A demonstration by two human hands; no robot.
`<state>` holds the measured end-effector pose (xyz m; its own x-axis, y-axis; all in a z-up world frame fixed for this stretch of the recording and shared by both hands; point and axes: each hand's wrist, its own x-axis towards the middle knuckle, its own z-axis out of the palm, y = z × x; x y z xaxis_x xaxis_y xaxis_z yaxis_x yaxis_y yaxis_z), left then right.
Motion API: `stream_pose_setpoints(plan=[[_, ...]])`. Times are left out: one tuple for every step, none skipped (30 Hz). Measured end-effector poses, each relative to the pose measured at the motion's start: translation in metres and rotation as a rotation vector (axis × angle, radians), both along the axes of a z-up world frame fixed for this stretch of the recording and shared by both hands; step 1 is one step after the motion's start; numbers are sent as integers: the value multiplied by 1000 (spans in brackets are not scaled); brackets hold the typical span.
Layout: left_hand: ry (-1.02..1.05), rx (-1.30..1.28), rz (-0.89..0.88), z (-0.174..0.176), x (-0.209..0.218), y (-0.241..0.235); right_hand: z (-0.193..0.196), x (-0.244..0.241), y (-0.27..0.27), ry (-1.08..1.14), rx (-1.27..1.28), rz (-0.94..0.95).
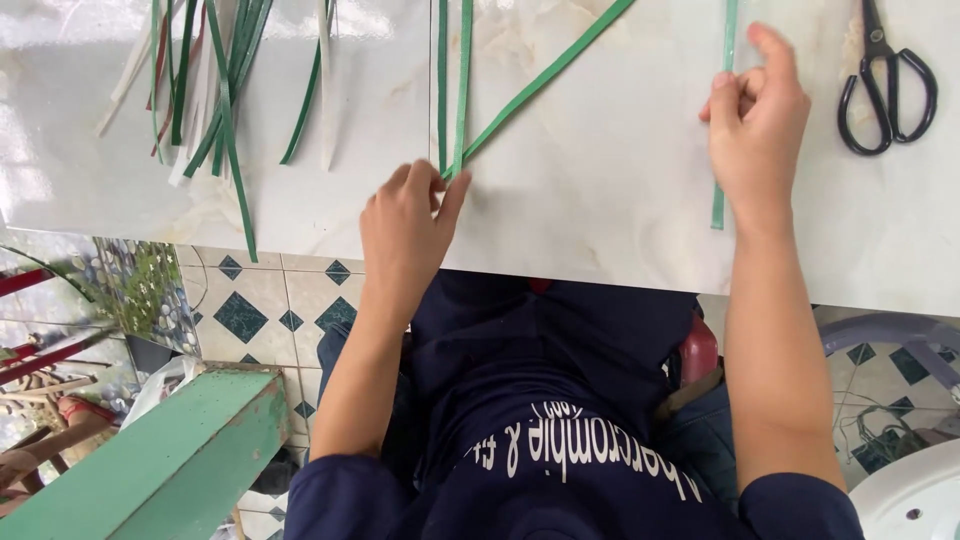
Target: Arranging and cutting green plastic strips to form a star-shaped frame on a table.
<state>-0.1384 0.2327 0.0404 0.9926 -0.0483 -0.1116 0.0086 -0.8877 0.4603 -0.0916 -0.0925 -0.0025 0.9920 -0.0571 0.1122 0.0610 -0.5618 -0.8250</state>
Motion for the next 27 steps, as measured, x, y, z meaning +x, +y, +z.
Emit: stream_pose_setpoints(plan=[[-54, -1, -27, -2, -8, 3, 2, 4, 3, -8, -21, -27], [-107, -2, -54, -3, -17, 6, 4, 8, 5, -15, -42, -54], [-108, -4, -55, -6, -23, 1, 3, 11, 6, -16, -44, -54], [-187, -34, -88, -9, -29, -3, 3, 14, 6, -38, -92, -41], [-265, -63, -121, -12, -34, -7, 3, 17, 6, -61, -139, -27], [-267, -65, -120, -15, -37, -11, 0, 20, 5, -62, -141, -26], [-301, -89, -129, -18, -41, -14, -3, 21, 5, -71, -188, -34], [-335, -113, -139, -22, -44, -18, -6, 22, 4, -80, -235, -41], [-334, -117, -140, -23, -45, -20, -5, 21, 5, -79, -239, -43], [-351, -146, -148, -23, -46, -22, -4, 19, 7, -94, -264, -24], [-369, -173, -155, -24, -47, -24, -3, 18, 9, -108, -288, -3], [-368, -177, -154, -24, -47, -25, -3, 16, 9, -107, -292, -2], [-368, -186, -160, -24, -47, -24, -4, 15, 10, -108, -302, 7], [-368, -196, -167, -24, -48, -24, -4, 14, 11, -109, -313, 15], [-369, -197, -167, -23, -47, -23, -5, 13, 12, -109, -315, 15], [-386, -183, -145, -23, -46, -21, -6, 11, 13, -111, -328, 24], [-404, -168, -123, -22, -45, -20, -7, 11, 13, -115, -342, 34], [-406, -169, -122, -22, -44, -16, -6, 12, 13, -116, -343, 34], [-360, -122, -69, -22, -43, -12, -6, 13, 13, -111, -348, 39], [-315, -74, -17, -23, -42, -8, -6, 14, 14, -106, -352, 44], [-314, -72, -15, -25, -41, -5, -6, 15, 13, -105, -350, 46], [-183, -41, 59, -28, -40, -2, -6, 17, 12, -121, -358, 56], [-54, -9, 132, -30, -38, 2, -6, 21, 12, -140, -365, 67], [-56, -7, 137, -33, -37, 3, -7, 23, 13, -143, -362, 71], [-38, -9, 150, -35, -37, 4, -7, 26, 12, -147, -384, 75], [-19, -10, 164, -37, -37, 4, -7, 28, 12, -151, -406, 79], [-19, -9, 167, -37, -35, 4, -8, 29, 12, -151, -405, 82]])
